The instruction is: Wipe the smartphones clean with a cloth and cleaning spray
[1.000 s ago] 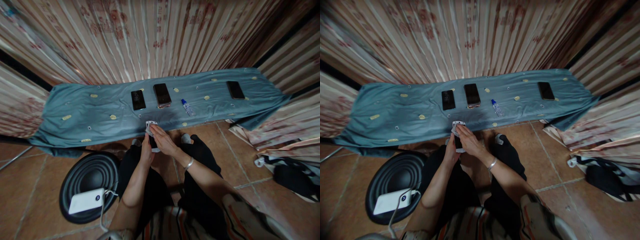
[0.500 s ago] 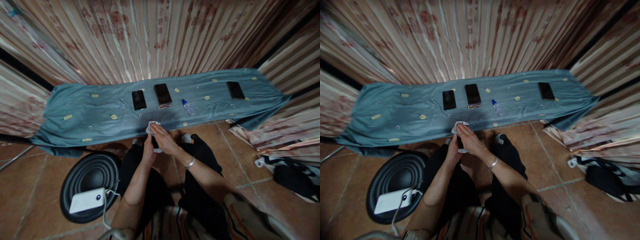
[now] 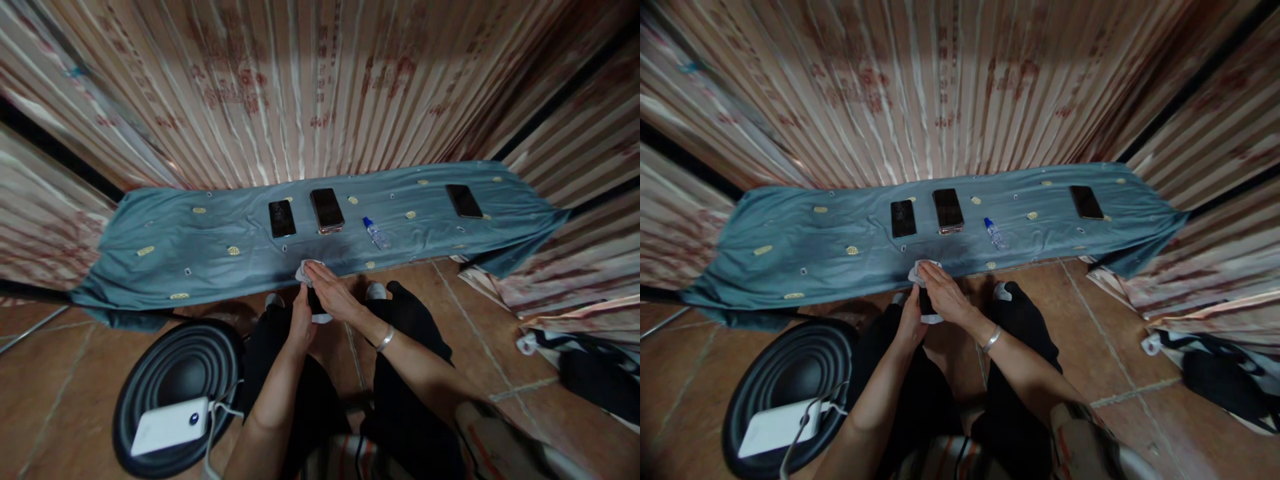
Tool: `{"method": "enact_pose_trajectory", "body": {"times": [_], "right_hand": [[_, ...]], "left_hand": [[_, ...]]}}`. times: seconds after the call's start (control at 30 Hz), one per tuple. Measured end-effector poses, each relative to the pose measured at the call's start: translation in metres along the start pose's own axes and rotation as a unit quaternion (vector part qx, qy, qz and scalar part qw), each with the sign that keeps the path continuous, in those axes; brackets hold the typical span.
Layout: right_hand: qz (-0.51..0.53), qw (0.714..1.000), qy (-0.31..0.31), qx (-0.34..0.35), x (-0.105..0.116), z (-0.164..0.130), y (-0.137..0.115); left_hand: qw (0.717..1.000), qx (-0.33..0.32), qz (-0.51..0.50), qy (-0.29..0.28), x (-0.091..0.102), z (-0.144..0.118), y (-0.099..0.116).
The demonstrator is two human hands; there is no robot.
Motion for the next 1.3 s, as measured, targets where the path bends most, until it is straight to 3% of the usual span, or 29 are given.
{"method": "enact_pose_trajectory", "body": {"times": [0.37, 0.67, 0.9, 1.13, 1.3], "right_hand": [[-0.019, 0.999, -0.015, 0.025, -0.006, 0.01, 0.0], [0.002, 0.998, -0.026, 0.052, -0.013, 0.019, -0.006], [0.013, 0.997, -0.033, 0.073, -0.017, 0.025, -0.019], [0.018, 0.998, -0.022, 0.054, -0.022, 0.037, -0.012], [0.014, 1.0, -0.003, 0.018, -0.019, 0.04, 0.003]], "left_hand": [[0.999, 0.017, 0.005, 0.033, 0.005, 0.004, 0.003], [0.997, 0.013, -0.05, 0.054, 0.004, -0.002, 0.013], [0.995, -0.001, -0.065, 0.082, 0.01, -0.004, 0.035], [0.998, -0.016, -0.038, 0.057, 0.003, -0.007, 0.05], [0.997, -0.019, -0.014, 0.071, -0.003, -0.006, 0.057]]}}
Point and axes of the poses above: each hand's wrist, its own z-axis towards the middle knuckle, its own x-axis out of the back of the hand, y = z × x, the point moved 10 cm from there along z, towards the middle knuckle
